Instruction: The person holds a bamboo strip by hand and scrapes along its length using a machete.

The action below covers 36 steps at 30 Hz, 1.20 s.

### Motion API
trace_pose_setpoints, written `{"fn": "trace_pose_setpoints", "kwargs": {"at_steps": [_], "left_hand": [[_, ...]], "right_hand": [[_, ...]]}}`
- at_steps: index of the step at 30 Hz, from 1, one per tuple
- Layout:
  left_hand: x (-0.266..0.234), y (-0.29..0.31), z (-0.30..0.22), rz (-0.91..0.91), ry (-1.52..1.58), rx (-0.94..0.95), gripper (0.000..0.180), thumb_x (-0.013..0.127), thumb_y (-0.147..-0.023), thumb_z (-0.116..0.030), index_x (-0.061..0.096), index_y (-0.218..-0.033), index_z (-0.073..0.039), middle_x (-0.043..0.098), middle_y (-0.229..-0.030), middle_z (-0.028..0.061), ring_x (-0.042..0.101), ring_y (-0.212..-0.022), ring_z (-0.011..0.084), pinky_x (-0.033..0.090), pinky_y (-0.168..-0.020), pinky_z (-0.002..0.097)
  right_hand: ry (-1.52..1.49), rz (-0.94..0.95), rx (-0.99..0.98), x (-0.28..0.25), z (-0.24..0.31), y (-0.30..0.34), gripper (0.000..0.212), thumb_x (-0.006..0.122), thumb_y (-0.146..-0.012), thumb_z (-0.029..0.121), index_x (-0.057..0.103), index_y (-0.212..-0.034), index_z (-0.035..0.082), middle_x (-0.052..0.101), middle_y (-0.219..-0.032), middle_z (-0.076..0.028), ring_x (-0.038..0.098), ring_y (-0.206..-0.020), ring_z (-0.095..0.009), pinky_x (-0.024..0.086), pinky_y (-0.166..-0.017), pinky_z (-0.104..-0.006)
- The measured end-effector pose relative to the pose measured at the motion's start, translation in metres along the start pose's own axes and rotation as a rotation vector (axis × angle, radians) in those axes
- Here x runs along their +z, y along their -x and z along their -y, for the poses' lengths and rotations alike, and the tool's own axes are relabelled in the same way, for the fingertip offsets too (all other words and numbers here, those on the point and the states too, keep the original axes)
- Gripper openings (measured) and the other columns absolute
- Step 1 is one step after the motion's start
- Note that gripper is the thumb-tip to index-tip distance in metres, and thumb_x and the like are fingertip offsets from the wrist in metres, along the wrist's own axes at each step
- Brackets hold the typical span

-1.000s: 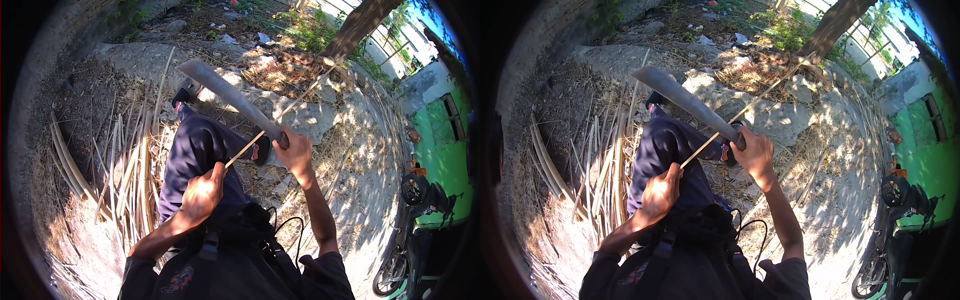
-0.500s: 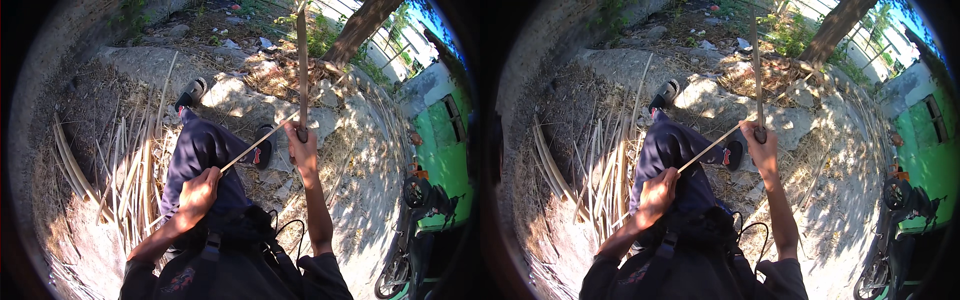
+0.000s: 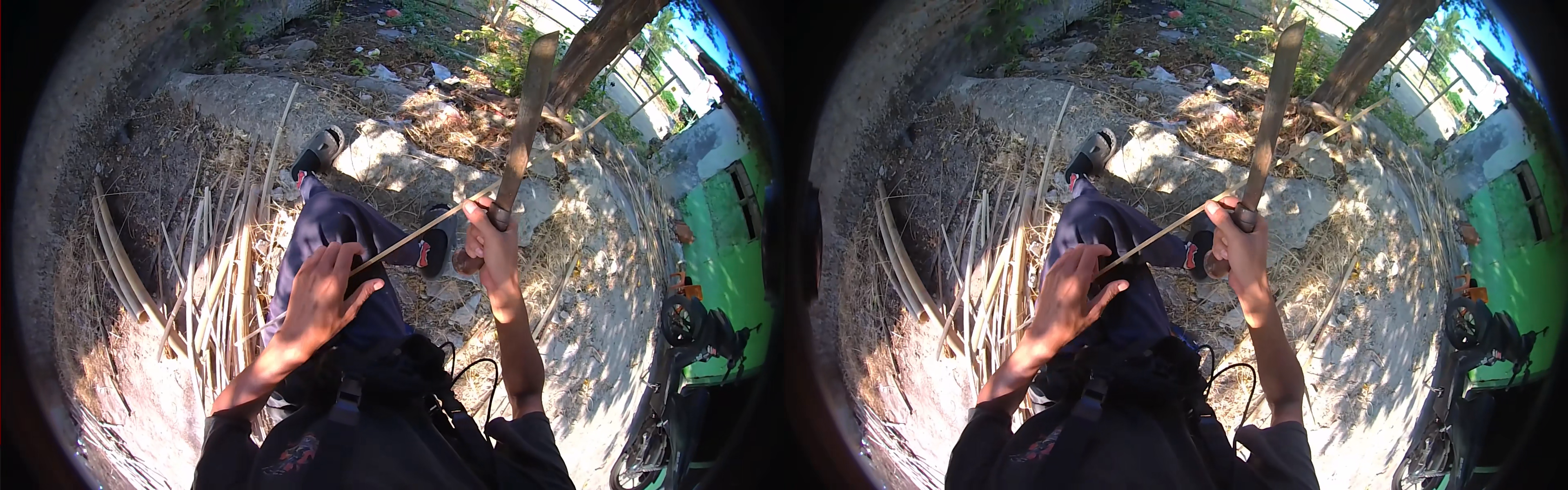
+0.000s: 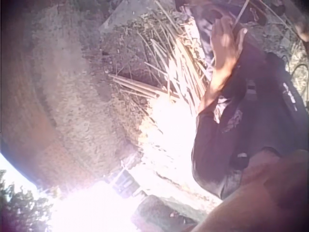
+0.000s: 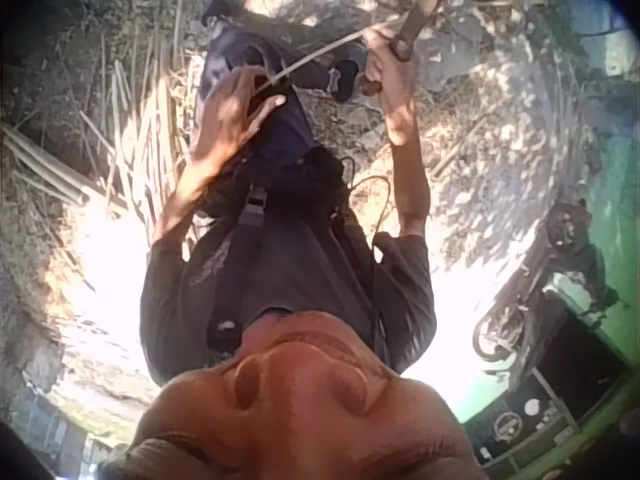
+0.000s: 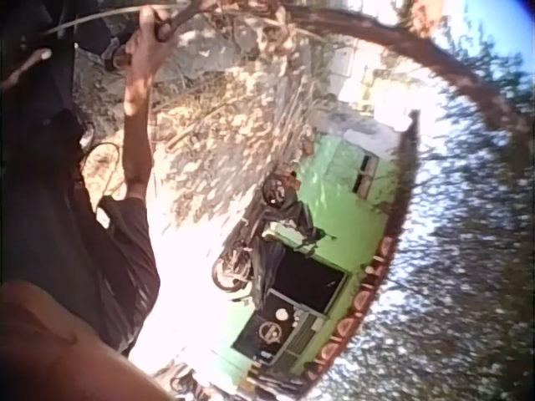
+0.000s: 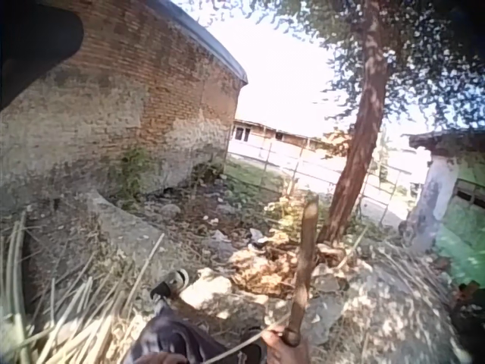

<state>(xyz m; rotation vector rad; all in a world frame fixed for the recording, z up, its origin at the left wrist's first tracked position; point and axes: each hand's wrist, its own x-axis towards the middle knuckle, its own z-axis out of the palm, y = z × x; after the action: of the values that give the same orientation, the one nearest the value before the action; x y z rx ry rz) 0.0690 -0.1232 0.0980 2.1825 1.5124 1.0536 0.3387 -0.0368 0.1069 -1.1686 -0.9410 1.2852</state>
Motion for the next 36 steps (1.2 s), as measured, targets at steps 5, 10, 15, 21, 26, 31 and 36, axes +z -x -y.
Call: {"fn": "trace_pose_setpoints", "kwargs": {"at_steps": [5, 10, 15, 21, 26, 31, 36], "left_hand": [[0.013, -0.030, -0.021, 0.044, 0.126, -0.057, 0.039, 0.079, -0.096, -0.025, 0.060, -0.123, -0.005, 0.067, -0.096, 0.0136, 0.069, -0.079, 0.0312, 0.054, -0.071, 0.0432], [0.017, -0.027, -0.020, -0.016, 0.222, -0.033, 0.027, 0.077, -0.097, -0.016, 0.062, -0.117, -0.004, 0.069, -0.083, 0.0109, 0.067, -0.065, 0.0262, 0.052, -0.060, 0.0379], [0.003, -0.016, -0.020, -0.019, 0.293, -0.131, 0.019, 0.076, -0.098, -0.009, 0.063, -0.110, -0.002, 0.067, -0.076, 0.0079, 0.064, -0.061, 0.0158, 0.046, -0.054, 0.0328], [-0.012, -0.016, -0.020, 0.015, 0.397, -0.229, 0.011, 0.072, -0.101, -0.007, 0.063, -0.101, 0.000, 0.062, -0.069, 0.0086, 0.055, -0.055, 0.0122, 0.041, -0.052, 0.0320], [-0.003, -0.022, -0.019, 0.012, 0.486, -0.283, 0.013, 0.070, -0.102, -0.007, 0.061, -0.098, 0.001, 0.059, -0.064, 0.0071, 0.050, -0.055, 0.0081, 0.037, -0.051, 0.0303], [0.000, -0.022, -0.025, 0.036, 0.666, -0.304, 0.016, 0.068, -0.104, -0.009, 0.058, -0.098, 0.002, 0.059, -0.065, 0.0052, 0.048, -0.057, 0.0050, 0.037, -0.052, 0.0283], [0.006, -0.019, -0.025, -0.056, 0.726, -0.276, 0.014, 0.067, -0.105, -0.011, 0.064, -0.102, 0.003, 0.059, -0.066, 0.0019, 0.046, -0.060, 0.0026, 0.035, -0.051, 0.0265]], "right_hand": [[-0.039, 0.067, 0.026, 0.021, 0.003, 0.012, 0.017, 0.078, -0.097, 0.013, 0.068, -0.104, 0.001, 0.047, -0.062, 0.008, 0.037, -0.046, 0.000, 0.028, -0.043, -0.0236], [-0.033, 0.020, -0.017, 0.034, 0.012, 0.018, 0.016, 0.077, -0.098, 0.011, 0.068, -0.105, 0.000, 0.048, -0.061, 0.008, 0.038, -0.045, -0.001, 0.028, -0.043, -0.0239], [-0.013, 0.025, -0.060, 0.027, 0.028, 0.018, 0.019, 0.078, -0.098, 0.015, 0.068, -0.105, 0.000, 0.048, -0.057, 0.007, 0.039, -0.046, -0.002, 0.029, -0.044, -0.0238], [0.079, -0.003, -0.149, 0.029, 0.022, 0.014, 0.021, 0.077, -0.099, 0.019, 0.068, -0.101, 0.001, 0.051, -0.058, 0.006, 0.040, -0.047, -0.002, 0.030, -0.045, -0.0235], [0.478, 0.024, -0.375, 0.009, -0.001, 0.014, 0.022, 0.077, -0.097, 0.020, 0.066, -0.094, 0.002, 0.053, -0.058, 0.002, 0.045, -0.047, -0.010, 0.036, -0.047, -0.0302], [0.923, 0.109, -0.839, 0.030, 0.007, 0.029, 0.027, 0.084, -0.081, 0.019, 0.064, -0.095, 0.007, 0.066, -0.069, -0.013, 0.069, -0.061, -0.034, 0.050, -0.055, -0.0408], [1.104, 0.197, -0.853, 0.038, 0.006, 0.032, 0.032, 0.085, -0.077, 0.025, 0.063, -0.095, 0.014, 0.072, -0.079, -0.005, 0.071, -0.067, -0.034, 0.052, -0.056, -0.0439]]}}
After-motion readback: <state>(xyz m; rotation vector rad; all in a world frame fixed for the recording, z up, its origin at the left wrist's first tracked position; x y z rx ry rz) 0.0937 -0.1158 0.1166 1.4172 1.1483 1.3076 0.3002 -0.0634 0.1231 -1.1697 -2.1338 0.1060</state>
